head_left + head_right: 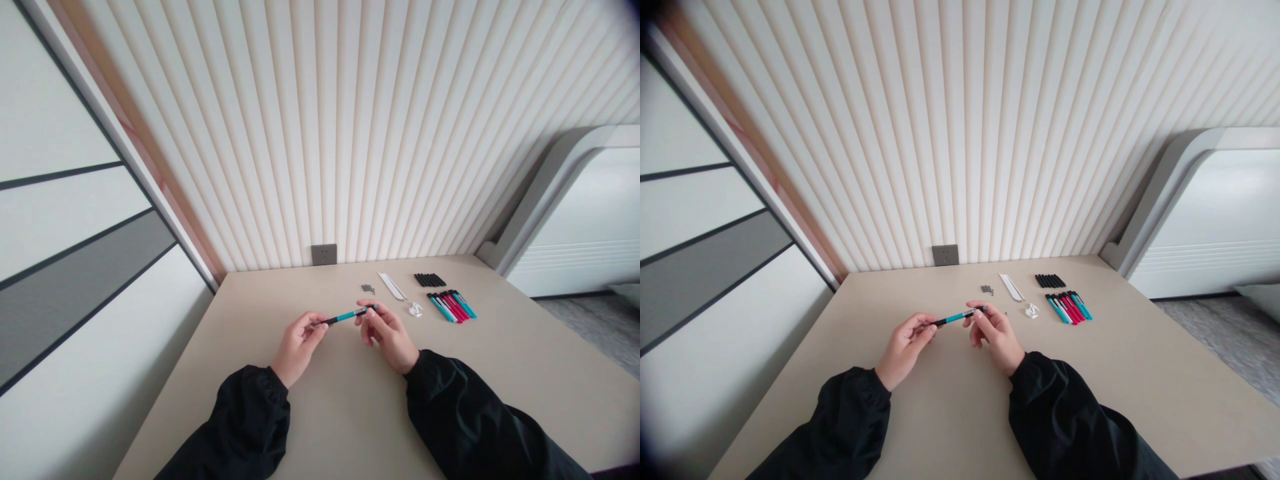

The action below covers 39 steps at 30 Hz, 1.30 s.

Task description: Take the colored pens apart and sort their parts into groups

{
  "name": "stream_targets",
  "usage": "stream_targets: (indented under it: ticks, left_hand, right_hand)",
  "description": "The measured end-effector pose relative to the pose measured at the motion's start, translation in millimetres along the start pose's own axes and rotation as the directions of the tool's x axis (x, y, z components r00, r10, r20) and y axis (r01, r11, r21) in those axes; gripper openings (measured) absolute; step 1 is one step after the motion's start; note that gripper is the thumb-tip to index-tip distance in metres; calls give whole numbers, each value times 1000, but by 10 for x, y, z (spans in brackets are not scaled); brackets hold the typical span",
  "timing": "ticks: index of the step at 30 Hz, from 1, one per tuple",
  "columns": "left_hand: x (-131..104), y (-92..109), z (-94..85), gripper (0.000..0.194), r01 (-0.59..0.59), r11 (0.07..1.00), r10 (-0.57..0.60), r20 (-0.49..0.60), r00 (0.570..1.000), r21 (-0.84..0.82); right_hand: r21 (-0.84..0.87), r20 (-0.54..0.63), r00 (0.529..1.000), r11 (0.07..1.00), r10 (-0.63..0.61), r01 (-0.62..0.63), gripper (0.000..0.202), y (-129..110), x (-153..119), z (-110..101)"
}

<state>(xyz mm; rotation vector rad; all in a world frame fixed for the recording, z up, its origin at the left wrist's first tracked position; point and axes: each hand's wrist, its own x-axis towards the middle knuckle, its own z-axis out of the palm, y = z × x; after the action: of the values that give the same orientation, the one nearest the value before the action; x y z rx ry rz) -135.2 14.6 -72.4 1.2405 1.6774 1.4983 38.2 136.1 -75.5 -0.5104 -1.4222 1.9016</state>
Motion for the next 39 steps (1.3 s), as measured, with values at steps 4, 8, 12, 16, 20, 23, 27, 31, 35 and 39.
stream_targets:
  ticks: [4, 8, 12, 16, 20, 23, 27, 31, 35, 39]
  left_hand:
    - [-12, 36, 18, 24, -44, 993, 37, 63, 997, 110]
    - [-17, 81, 13, 21, -82, 982, 73, 60, 996, 170]
    - [-21, 87, 3, 21, -97, 978, 86, 67, 994, 186]
    - [-27, 75, 1, 21, -107, 976, 92, 86, 992, 188]
    - [-29, 83, 8, 21, -109, 975, 92, 95, 991, 195]
    - [-29, 98, 14, 20, -111, 973, 92, 105, 990, 202]
    - [-29, 104, 11, 20, -104, 973, 81, 115, 990, 205]
    - [-30, 90, 7, 21, -100, 972, 75, 124, 990, 214]
    - [-33, 87, 15, 20, -100, 970, 71, 137, 988, 220]
    - [-36, 95, 16, 20, -101, 970, 69, 146, 987, 222]
  right_hand:
    - [242, 42, 995, 966, 86, -94, 46, 8, 26, -7]
    - [358, 202, 965, 905, 168, -232, 47, 5, 10, -10]
    - [365, 228, 959, 898, 171, -247, 43, -31, -10, 0]
    - [345, 212, 962, 908, 173, -239, 39, -48, -5, -5]
    - [351, 197, 965, 907, 173, -234, 44, -9, 6, -8]
    - [367, 193, 967, 902, 166, -229, 47, 7, 10, -4]
    - [369, 202, 965, 899, 169, -235, 42, -21, 5, -10]
    - [355, 199, 966, 907, 166, -229, 39, -33, -1, -15]
    - [378, 174, 972, 900, 160, -216, 43, -16, 1, 5]
    - [382, 173, 972, 898, 162, -218, 39, -19, 2, 9]
